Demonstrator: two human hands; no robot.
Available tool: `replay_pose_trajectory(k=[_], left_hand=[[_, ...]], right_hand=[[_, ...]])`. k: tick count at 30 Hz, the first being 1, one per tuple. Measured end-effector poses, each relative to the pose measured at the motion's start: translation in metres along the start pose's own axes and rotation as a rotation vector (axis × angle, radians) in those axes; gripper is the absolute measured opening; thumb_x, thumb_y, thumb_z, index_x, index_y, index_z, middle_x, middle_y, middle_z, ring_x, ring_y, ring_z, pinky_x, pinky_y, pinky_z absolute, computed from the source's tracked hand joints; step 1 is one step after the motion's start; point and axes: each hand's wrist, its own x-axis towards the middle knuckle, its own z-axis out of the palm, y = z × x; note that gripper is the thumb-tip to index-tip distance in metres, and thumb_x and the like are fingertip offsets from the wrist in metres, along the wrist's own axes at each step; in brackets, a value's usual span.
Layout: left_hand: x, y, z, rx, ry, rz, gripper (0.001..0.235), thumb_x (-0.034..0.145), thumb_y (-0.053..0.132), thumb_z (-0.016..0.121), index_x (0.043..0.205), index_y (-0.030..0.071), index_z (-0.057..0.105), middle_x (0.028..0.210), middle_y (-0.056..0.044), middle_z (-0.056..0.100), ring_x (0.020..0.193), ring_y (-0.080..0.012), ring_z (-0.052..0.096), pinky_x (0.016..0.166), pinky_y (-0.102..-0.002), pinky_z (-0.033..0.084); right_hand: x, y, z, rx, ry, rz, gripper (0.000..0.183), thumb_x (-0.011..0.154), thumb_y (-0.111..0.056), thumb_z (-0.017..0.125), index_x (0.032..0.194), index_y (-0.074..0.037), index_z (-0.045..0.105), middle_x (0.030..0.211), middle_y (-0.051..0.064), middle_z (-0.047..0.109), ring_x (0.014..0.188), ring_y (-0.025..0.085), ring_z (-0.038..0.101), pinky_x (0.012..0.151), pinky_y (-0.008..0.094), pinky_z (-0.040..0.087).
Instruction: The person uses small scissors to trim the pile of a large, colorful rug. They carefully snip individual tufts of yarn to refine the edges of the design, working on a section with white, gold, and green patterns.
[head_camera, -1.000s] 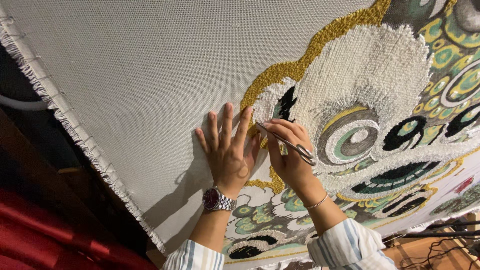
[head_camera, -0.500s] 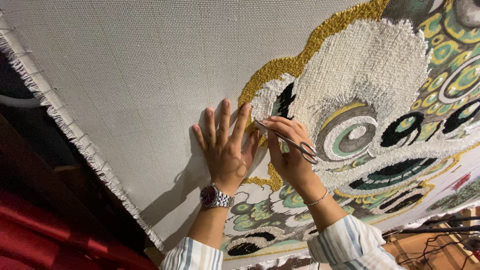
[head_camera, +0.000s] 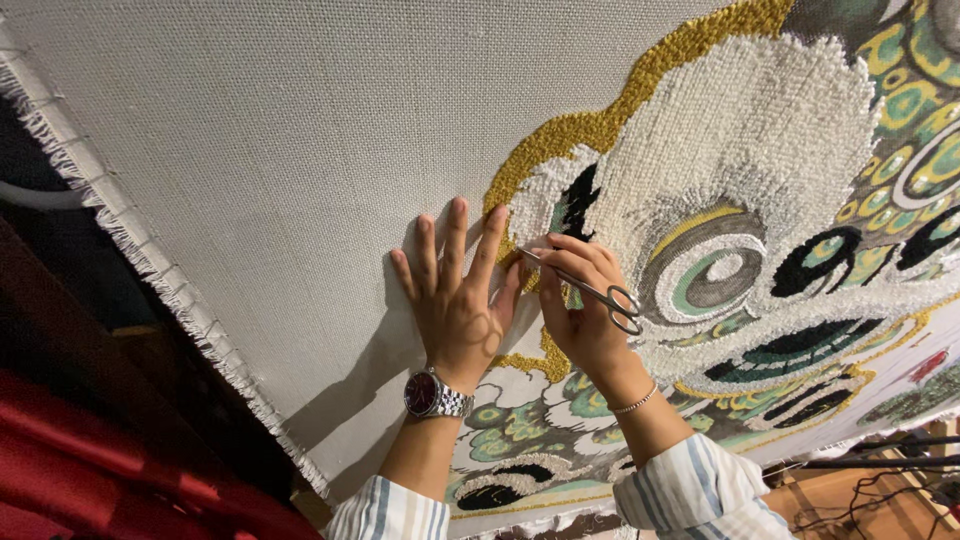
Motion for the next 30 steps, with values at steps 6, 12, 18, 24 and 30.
replay_pose_trajectory(k=[6, 12, 18, 24, 30], left_hand=[[0.003, -0.005, 0.007, -0.005, -0.016, -0.004, 0.065, 0.103, 0.052, 0.062, 0.160, 0.040, 0.034, 0.172, 0.002, 0.015, 0.160, -0.0294, 0.007, 0.127, -0.067, 0.002], [0.003, -0.004, 0.005, -0.027, -0.021, -0.009, 0.064, 0.102, 0.053, 0.061, 0.159, 0.040, 0.034, 0.172, 0.003, 0.015, 0.159, -0.0297, 0.006, 0.126, -0.066, 0.003], [0.003, -0.002, 0.002, 0.011, -0.015, -0.008, 0.062, 0.105, 0.052, 0.061, 0.160, 0.040, 0.035, 0.172, 0.002, 0.017, 0.160, -0.0300, 0.008, 0.128, -0.065, 0.003], [0.004, -0.001, -0.003, -0.024, -0.042, -0.020, 0.063, 0.102, 0.051, 0.061, 0.158, 0.039, 0.037, 0.171, 0.002, 0.020, 0.159, -0.0322, 0.012, 0.126, -0.067, 0.005], [0.003, 0.003, -0.005, -0.030, 0.006, 0.000, 0.063, 0.103, 0.049, 0.062, 0.159, 0.039, 0.036, 0.172, 0.001, 0.020, 0.159, -0.0340, 0.013, 0.126, -0.068, 0.008]], right_hand=[[-0.002, 0.003, 0.001, 0.022, -0.037, -0.046, 0.022, 0.097, 0.005, 0.065, 0.117, -0.003, 0.064, 0.116, 0.011, 0.073, 0.116, 0.033, 0.069, 0.099, 0.044, 0.049], [-0.003, 0.003, 0.000, 0.054, -0.020, -0.033, 0.020, 0.095, 0.006, 0.065, 0.113, -0.002, 0.062, 0.114, 0.011, 0.072, 0.117, 0.030, 0.069, 0.099, 0.044, 0.051], [-0.001, 0.000, 0.002, -0.008, -0.020, -0.045, 0.020, 0.093, 0.007, 0.068, 0.111, -0.001, 0.064, 0.111, 0.013, 0.071, 0.112, 0.032, 0.069, 0.094, 0.044, 0.051], [-0.003, 0.002, 0.002, 0.105, 0.031, -0.052, 0.018, 0.097, 0.006, 0.065, 0.112, -0.002, 0.062, 0.113, 0.010, 0.072, 0.115, 0.030, 0.070, 0.099, 0.044, 0.051], [0.000, -0.002, 0.001, 0.008, -0.017, -0.011, 0.022, 0.091, 0.006, 0.069, 0.112, -0.002, 0.066, 0.112, 0.014, 0.072, 0.112, 0.031, 0.068, 0.097, 0.044, 0.050]])
